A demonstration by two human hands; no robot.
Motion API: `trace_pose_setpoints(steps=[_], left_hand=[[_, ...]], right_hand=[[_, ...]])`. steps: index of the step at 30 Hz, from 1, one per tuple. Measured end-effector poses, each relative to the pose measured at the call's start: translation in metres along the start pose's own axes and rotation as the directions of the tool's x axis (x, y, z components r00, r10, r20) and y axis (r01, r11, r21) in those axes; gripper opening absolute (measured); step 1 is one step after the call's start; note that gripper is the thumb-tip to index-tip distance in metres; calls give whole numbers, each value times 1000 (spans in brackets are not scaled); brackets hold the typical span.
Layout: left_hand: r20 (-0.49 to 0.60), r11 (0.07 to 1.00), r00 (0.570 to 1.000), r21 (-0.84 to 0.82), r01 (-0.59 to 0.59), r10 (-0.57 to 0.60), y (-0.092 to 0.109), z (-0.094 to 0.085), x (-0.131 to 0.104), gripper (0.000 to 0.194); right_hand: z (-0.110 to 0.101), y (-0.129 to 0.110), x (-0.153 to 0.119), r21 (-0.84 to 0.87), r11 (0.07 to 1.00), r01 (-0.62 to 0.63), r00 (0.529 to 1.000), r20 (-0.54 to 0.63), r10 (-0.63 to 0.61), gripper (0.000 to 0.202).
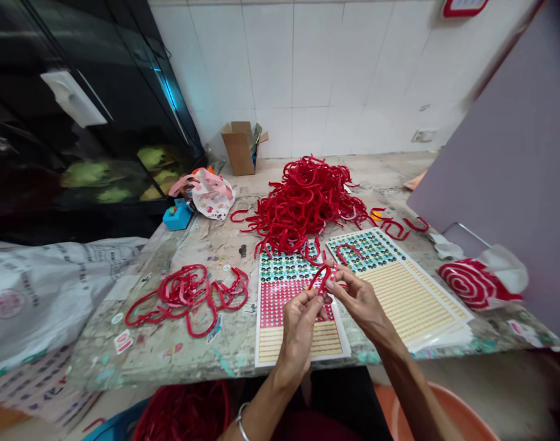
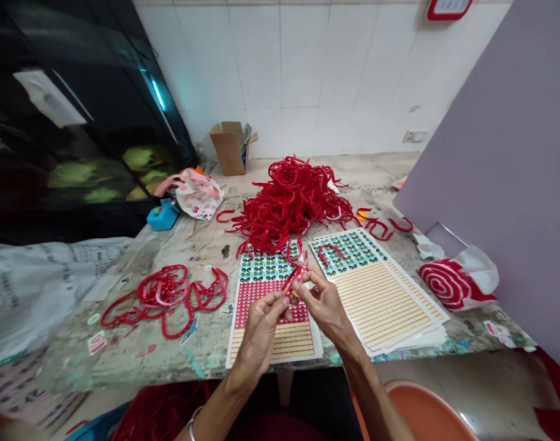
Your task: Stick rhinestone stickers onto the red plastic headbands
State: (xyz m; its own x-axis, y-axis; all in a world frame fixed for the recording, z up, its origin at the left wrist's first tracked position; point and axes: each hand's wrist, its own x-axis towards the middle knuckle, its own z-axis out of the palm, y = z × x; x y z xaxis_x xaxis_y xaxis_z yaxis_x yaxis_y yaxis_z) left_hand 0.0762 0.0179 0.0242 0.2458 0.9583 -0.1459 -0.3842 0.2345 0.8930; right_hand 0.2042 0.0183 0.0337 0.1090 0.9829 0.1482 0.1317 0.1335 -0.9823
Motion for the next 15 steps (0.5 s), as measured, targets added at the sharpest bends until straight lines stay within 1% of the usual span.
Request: trace_pose_setpoints(steps=[5, 15], left_hand=[[-10, 1000, 1000, 4, 15, -15, 0, 1, 0, 14], [-3, 999, 999, -12, 32, -32, -3, -1, 0, 13]], right_hand=[[-1, 4, 0, -12, 1000, 21, 1000, 9, -21, 21], [1, 13, 1, -88, 994, 59, 997, -50, -64, 22]])
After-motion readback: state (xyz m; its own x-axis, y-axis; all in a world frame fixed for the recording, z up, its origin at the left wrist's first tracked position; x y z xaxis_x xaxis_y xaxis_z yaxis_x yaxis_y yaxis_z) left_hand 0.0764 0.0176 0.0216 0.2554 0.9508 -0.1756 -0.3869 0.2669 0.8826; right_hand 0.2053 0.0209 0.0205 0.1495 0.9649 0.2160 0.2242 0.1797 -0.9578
